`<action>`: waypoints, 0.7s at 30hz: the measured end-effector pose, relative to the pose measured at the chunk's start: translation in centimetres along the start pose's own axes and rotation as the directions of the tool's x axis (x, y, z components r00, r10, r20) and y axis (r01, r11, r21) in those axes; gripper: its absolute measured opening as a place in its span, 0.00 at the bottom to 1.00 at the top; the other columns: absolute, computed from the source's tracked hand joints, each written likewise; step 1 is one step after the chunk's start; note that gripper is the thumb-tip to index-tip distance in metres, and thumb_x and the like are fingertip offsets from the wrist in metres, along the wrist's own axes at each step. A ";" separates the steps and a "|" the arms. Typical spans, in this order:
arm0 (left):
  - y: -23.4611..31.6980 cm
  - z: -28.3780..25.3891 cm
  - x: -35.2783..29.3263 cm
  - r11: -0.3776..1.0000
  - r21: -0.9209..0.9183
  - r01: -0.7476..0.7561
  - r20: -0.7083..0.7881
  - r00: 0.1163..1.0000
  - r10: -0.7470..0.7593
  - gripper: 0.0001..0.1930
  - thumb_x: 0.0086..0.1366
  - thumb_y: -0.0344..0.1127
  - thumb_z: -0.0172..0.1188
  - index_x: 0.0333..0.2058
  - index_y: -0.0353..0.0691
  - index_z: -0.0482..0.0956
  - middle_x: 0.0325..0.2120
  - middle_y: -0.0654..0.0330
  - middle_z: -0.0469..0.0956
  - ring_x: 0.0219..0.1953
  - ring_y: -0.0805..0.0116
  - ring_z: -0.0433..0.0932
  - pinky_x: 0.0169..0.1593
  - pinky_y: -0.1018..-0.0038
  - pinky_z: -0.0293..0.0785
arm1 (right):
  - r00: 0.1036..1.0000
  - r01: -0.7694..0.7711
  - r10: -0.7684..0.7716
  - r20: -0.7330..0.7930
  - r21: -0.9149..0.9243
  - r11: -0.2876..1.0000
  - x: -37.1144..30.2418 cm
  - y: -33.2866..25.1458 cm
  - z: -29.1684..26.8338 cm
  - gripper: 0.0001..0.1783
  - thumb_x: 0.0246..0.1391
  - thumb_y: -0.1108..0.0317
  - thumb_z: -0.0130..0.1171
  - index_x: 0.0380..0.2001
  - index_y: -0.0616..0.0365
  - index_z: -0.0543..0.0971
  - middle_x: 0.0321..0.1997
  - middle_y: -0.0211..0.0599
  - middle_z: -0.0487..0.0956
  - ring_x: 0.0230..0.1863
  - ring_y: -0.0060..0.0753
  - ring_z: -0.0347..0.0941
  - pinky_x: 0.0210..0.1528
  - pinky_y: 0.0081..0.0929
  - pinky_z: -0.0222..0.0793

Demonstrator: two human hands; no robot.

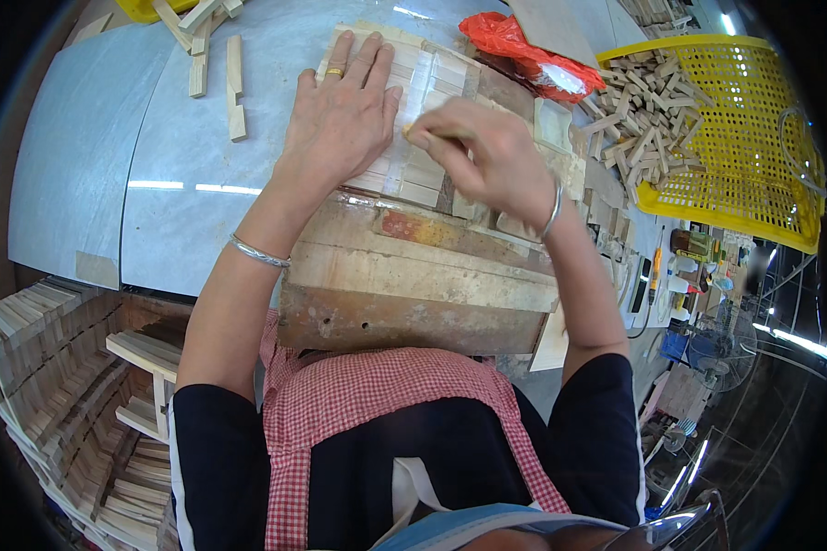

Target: Assembling small wooden frames using glue and a hammer.

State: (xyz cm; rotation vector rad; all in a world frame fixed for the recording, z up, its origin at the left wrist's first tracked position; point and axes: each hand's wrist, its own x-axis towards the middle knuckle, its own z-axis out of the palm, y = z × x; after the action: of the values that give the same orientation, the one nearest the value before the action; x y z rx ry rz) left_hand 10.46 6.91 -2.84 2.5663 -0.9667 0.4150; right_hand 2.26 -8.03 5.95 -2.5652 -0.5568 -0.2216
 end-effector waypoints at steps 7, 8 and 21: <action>0.0 0.0 -0.1 1.000 0.013 -0.016 0.021 1.000 0.015 0.24 0.69 0.44 0.40 0.59 0.38 0.63 0.62 0.58 0.61 0.66 0.58 0.56 0.55 0.53 0.63 | 0.821 0.125 -0.074 0.566 -0.052 0.991 3.2 -1.3 0.0 0.05 0.44 0.75 0.57 0.28 0.58 0.77 0.24 0.39 0.76 0.24 0.45 0.74 0.30 0.35 0.71; 0.0 0.0 -0.1 1.000 0.019 0.008 0.052 0.999 -0.009 0.24 0.70 0.45 0.40 0.60 0.40 0.62 0.63 0.59 0.60 0.66 0.59 0.54 0.57 0.54 0.63 | 0.838 0.136 -0.143 0.526 0.053 0.989 2.9 -2.1 0.0 0.07 0.42 0.77 0.55 0.28 0.58 0.77 0.22 0.41 0.75 0.25 0.46 0.74 0.30 0.36 0.71; 0.4 -0.5 0.0 1.000 0.014 0.023 0.060 0.998 -0.024 0.25 0.68 0.43 0.42 0.60 0.39 0.63 0.62 0.60 0.60 0.66 0.59 0.56 0.57 0.55 0.62 | 0.719 -0.389 0.415 0.558 -0.171 0.905 6.6 3.1 -2.5 0.19 0.58 0.57 0.56 0.30 0.67 0.78 0.23 0.39 0.78 0.20 0.26 0.76 0.25 0.21 0.71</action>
State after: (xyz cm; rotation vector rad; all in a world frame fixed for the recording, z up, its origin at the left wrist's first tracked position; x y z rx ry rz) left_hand 10.15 6.85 -2.30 2.6135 -0.9569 0.3409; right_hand 9.44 -9.52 8.45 -2.6961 -0.1714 0.7487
